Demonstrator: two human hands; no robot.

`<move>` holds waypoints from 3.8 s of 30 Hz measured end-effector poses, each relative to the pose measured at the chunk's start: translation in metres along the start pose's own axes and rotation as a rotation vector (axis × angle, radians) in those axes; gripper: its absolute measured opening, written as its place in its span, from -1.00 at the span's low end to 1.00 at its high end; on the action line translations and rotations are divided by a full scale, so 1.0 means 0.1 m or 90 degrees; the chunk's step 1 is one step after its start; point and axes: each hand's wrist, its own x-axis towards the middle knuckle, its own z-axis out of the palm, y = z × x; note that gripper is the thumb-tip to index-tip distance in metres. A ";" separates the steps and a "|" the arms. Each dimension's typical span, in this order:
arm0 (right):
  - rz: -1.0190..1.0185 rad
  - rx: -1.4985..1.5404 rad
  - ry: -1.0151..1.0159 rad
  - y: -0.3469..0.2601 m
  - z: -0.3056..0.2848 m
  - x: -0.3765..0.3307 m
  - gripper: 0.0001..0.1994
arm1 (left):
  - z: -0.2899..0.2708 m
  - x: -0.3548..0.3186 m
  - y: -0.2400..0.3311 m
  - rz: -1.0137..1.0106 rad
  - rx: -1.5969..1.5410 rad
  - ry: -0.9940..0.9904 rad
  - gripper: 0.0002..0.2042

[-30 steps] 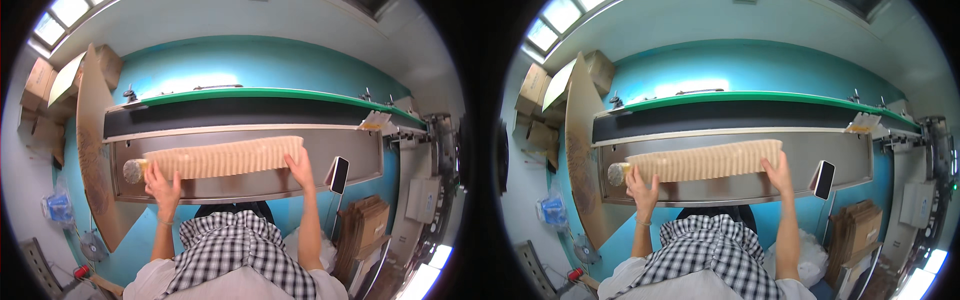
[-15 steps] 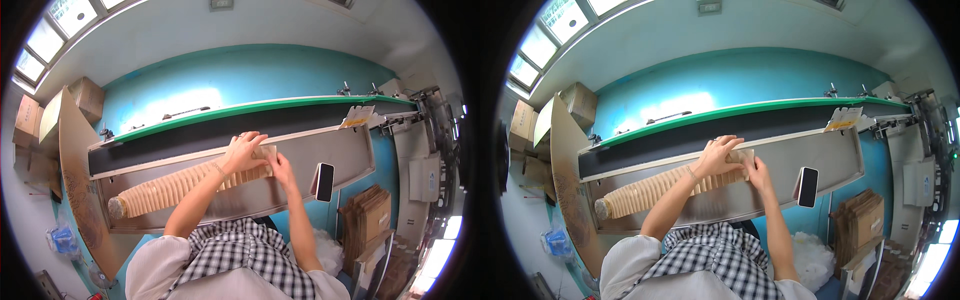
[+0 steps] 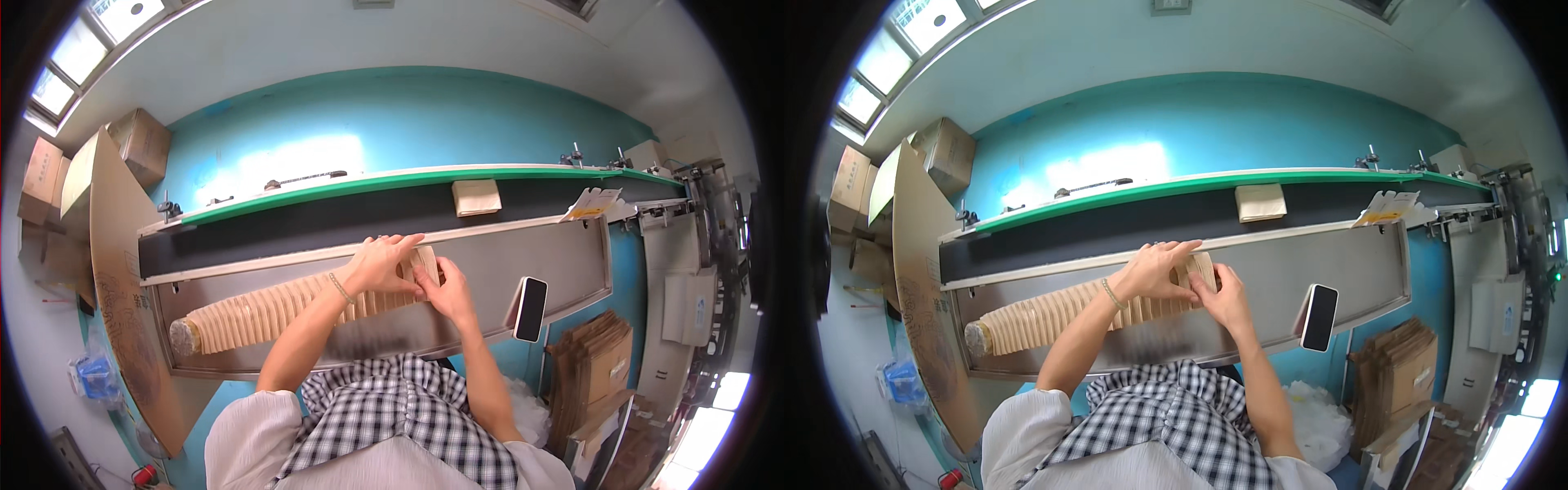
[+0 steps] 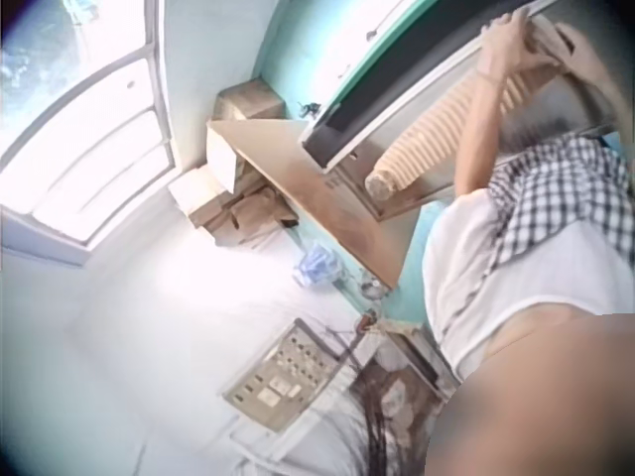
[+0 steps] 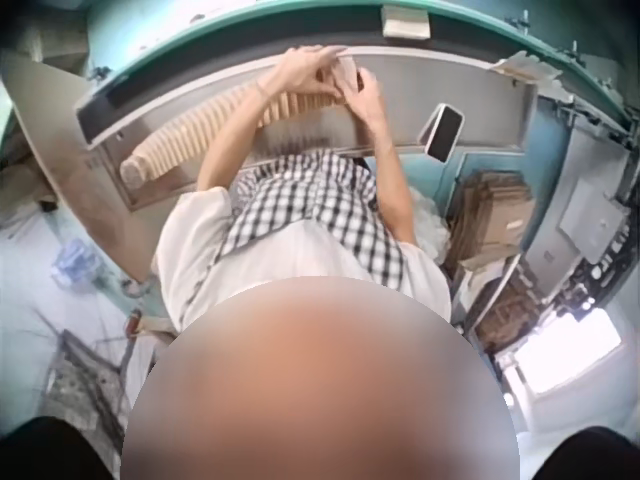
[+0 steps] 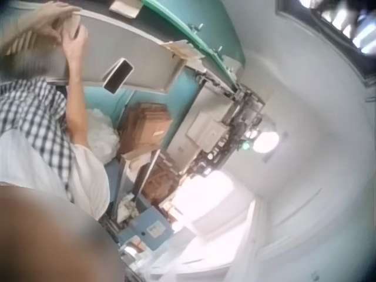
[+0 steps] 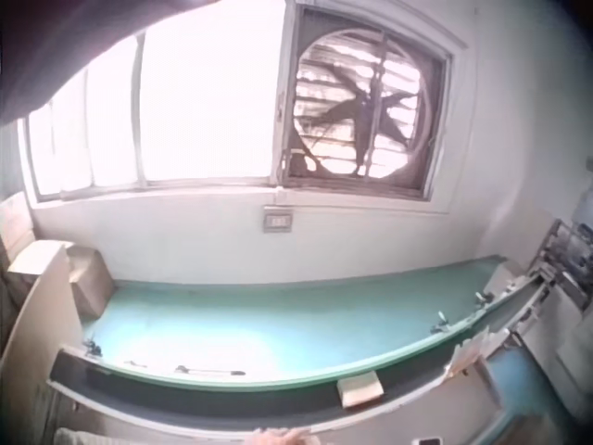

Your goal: The recorder is gathering folded paper boxes from a conveyor belt and stacking them for packing.

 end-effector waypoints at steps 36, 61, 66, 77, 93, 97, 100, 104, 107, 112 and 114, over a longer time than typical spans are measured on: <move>0.006 0.155 -0.103 0.19 0.37 0.18 -0.56 | -0.06 -0.30 -0.18 -0.086 -0.100 -0.012 -0.18; 0.225 0.288 -0.228 0.04 0.22 0.04 -0.58 | -0.20 -0.59 -0.24 -0.053 -0.014 0.020 -0.24; 0.235 0.505 -0.076 0.16 0.25 0.40 -0.71 | -0.19 -0.56 -0.23 -0.054 -0.027 0.023 -0.25; 0.066 0.215 -0.176 -0.10 0.59 -0.07 -0.56 | -0.27 -0.72 -0.25 -0.081 0.006 -0.021 -0.19; -0.012 0.161 -0.141 -0.16 0.80 -0.06 -0.58 | -0.29 -0.84 -0.28 -0.036 0.028 0.064 -0.17; 0.270 0.377 -0.293 -0.08 0.56 -0.04 -0.54 | -0.29 -0.91 -0.33 -0.079 0.019 0.025 -0.16; 0.170 0.275 -0.283 -0.16 0.53 -0.04 -0.53 | -0.28 -0.91 -0.34 -0.075 0.014 0.037 -0.16; -0.049 -0.039 -0.206 -0.32 0.58 0.02 -0.51 | -0.29 -0.92 -0.33 -0.087 0.007 0.041 -0.18; 0.108 0.297 -0.276 -0.11 0.65 0.07 -0.53 | -0.29 -0.93 -0.34 -0.085 -0.004 0.051 -0.21; 0.195 0.291 -0.301 0.10 0.50 0.23 -0.60 | -0.29 -0.93 -0.34 -0.081 -0.013 0.061 -0.23; 0.246 0.591 -0.110 0.12 0.55 0.41 -0.59 | -0.30 -0.90 -0.30 -0.093 -0.001 0.050 -0.23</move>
